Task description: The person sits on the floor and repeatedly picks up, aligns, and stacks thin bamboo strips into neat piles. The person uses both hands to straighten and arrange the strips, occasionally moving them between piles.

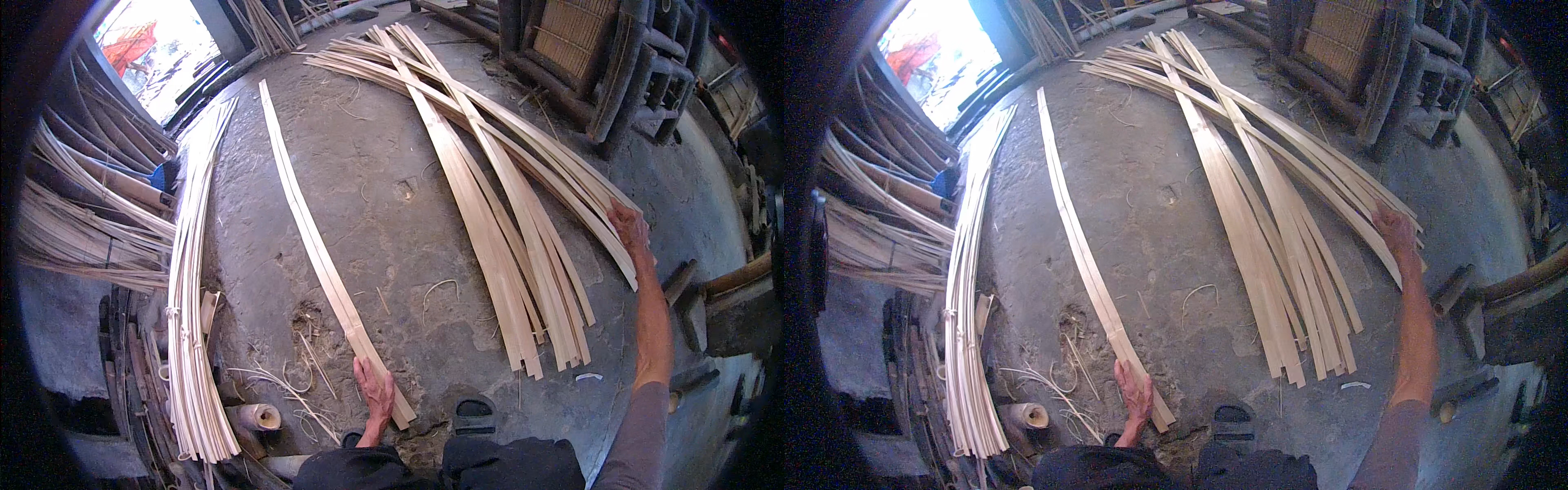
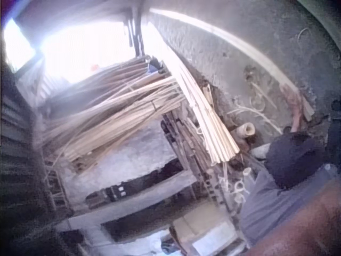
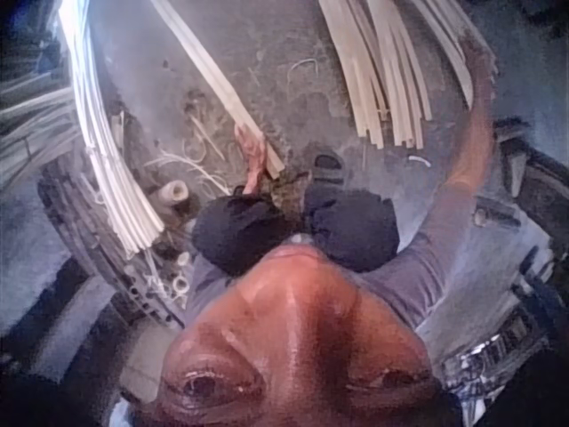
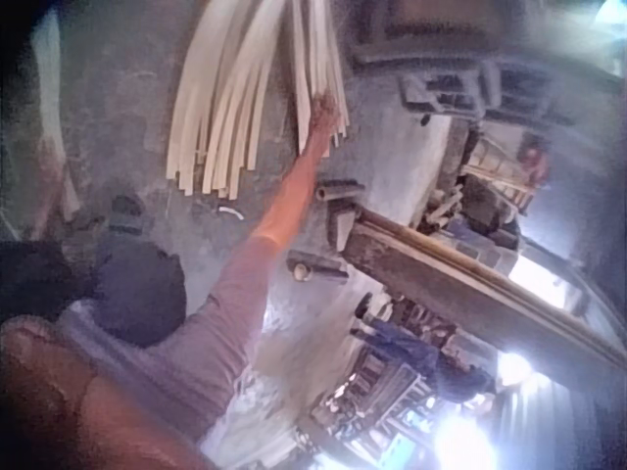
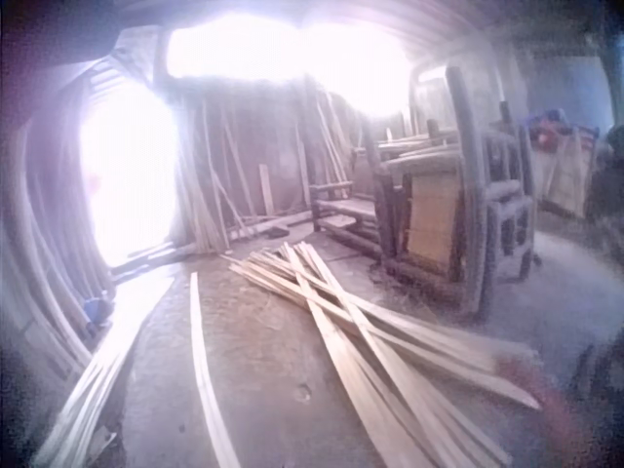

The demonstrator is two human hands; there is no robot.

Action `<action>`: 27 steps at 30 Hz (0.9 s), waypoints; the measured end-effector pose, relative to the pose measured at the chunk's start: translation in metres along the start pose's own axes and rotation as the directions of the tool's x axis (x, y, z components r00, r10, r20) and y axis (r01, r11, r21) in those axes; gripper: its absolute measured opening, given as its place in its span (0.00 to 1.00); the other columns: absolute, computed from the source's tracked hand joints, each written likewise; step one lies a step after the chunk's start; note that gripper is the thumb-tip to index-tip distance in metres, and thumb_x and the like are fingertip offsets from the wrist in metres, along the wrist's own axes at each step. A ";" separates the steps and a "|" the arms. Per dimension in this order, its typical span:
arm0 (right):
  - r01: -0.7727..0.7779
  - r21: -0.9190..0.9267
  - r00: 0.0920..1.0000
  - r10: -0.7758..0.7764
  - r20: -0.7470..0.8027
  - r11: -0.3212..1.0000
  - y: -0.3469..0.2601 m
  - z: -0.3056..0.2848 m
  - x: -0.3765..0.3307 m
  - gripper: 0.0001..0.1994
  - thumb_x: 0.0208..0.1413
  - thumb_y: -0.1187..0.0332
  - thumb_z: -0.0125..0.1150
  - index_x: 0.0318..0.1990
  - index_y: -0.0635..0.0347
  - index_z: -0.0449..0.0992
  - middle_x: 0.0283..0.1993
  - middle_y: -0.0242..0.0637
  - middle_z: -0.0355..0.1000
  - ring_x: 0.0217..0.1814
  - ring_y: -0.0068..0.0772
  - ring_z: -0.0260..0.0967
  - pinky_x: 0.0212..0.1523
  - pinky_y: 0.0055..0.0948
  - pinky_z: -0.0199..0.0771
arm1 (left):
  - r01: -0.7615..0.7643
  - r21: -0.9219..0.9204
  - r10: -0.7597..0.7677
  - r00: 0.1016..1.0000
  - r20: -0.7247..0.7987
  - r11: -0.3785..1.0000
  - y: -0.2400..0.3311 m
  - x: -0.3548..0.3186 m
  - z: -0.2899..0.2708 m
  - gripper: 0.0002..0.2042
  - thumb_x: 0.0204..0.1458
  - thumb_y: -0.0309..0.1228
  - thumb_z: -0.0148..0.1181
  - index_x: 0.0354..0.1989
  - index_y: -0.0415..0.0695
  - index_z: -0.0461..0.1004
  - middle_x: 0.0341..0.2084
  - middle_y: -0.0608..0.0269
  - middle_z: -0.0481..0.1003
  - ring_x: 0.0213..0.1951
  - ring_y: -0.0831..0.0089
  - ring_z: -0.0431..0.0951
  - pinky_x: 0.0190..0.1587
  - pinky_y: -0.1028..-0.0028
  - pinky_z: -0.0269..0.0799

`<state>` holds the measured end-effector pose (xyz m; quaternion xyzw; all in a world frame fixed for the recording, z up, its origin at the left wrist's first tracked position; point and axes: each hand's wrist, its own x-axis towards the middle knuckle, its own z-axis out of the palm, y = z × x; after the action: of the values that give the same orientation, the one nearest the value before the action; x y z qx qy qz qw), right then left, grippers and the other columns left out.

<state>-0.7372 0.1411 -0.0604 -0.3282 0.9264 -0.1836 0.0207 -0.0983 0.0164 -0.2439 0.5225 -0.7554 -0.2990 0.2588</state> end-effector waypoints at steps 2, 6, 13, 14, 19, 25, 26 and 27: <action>0.007 -0.144 0.998 0.003 0.070 0.989 0.001 -0.008 0.008 0.27 0.61 0.43 0.46 0.63 0.40 0.66 0.58 0.47 0.70 0.59 0.51 0.67 0.57 0.45 0.67 | 0.008 -0.001 -0.008 1.000 -0.002 1.000 -0.001 0.000 0.001 0.34 0.50 0.29 0.59 0.65 0.34 0.52 0.66 0.38 0.46 0.67 0.42 0.49 0.67 0.55 0.48; -0.041 -0.417 0.995 0.075 0.066 0.908 0.024 0.013 0.037 0.26 0.64 0.46 0.41 0.67 0.40 0.60 0.62 0.47 0.65 0.63 0.53 0.63 0.60 0.48 0.63 | 0.020 0.027 -0.020 1.000 -0.006 0.999 -0.003 -0.002 0.001 0.34 0.50 0.29 0.59 0.65 0.35 0.52 0.65 0.38 0.47 0.67 0.42 0.49 0.67 0.56 0.48; 0.006 -0.348 0.983 -0.069 -0.169 0.937 0.059 0.103 0.051 0.23 0.63 0.60 0.48 0.62 0.59 0.63 0.62 0.48 0.65 0.68 0.50 0.57 0.67 0.46 0.55 | 0.121 -0.008 -0.121 0.992 -0.030 0.993 0.009 0.005 -0.019 0.34 0.49 0.31 0.62 0.64 0.36 0.54 0.60 0.41 0.56 0.63 0.49 0.57 0.64 0.59 0.55; 0.168 -0.578 0.906 -0.356 -0.229 0.799 0.122 0.093 0.056 0.22 0.63 0.60 0.48 0.61 0.61 0.65 0.59 0.50 0.67 0.64 0.49 0.60 0.62 0.43 0.60 | 0.114 -0.096 -0.115 0.993 0.000 0.989 0.017 0.028 0.006 0.35 0.50 0.31 0.62 0.65 0.36 0.53 0.58 0.43 0.58 0.60 0.51 0.61 0.61 0.60 0.59; 0.297 0.407 0.900 -0.396 0.183 0.864 -0.134 0.202 -0.135 0.15 0.60 0.61 0.52 0.47 0.62 0.71 0.39 0.46 0.69 0.43 0.42 0.68 0.43 0.39 0.70 | 0.459 -0.332 -0.448 0.887 0.113 0.824 0.015 0.024 -0.021 0.38 0.50 0.30 0.61 0.67 0.37 0.47 0.48 0.47 0.69 0.47 0.56 0.76 0.49 0.61 0.71; 0.311 0.420 0.914 -0.389 0.114 0.853 -0.251 0.206 -0.236 0.25 0.60 0.59 0.54 0.60 0.63 0.62 0.55 0.52 0.66 0.56 0.50 0.66 0.49 0.43 0.71 | 0.455 -0.497 -0.432 0.886 0.168 0.739 0.011 0.024 -0.007 0.40 0.51 0.26 0.60 0.69 0.38 0.40 0.44 0.52 0.71 0.39 0.67 0.77 0.43 0.68 0.74; 0.112 0.586 0.918 -0.310 0.249 0.802 -0.274 0.185 -0.238 0.27 0.60 0.59 0.54 0.63 0.62 0.59 0.55 0.52 0.66 0.55 0.48 0.67 0.49 0.42 0.72 | 0.466 -0.512 -0.449 0.878 0.168 0.721 0.001 0.017 -0.009 0.40 0.51 0.26 0.60 0.69 0.39 0.40 0.43 0.52 0.71 0.39 0.68 0.77 0.43 0.68 0.74; 0.009 0.664 0.908 -0.284 0.308 0.748 -0.280 0.188 -0.234 0.28 0.60 0.59 0.55 0.65 0.60 0.56 0.54 0.52 0.66 0.55 0.46 0.67 0.48 0.40 0.73 | 0.466 -0.529 -0.452 0.876 0.166 0.709 -0.002 0.019 -0.006 0.40 0.51 0.26 0.60 0.69 0.39 0.40 0.43 0.52 0.71 0.39 0.68 0.77 0.44 0.68 0.74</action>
<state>-0.3563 0.0230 -0.1556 -0.4035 0.7523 -0.4245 0.3018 -0.0992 -0.0034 -0.2392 0.5921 -0.4852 -0.5656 0.3069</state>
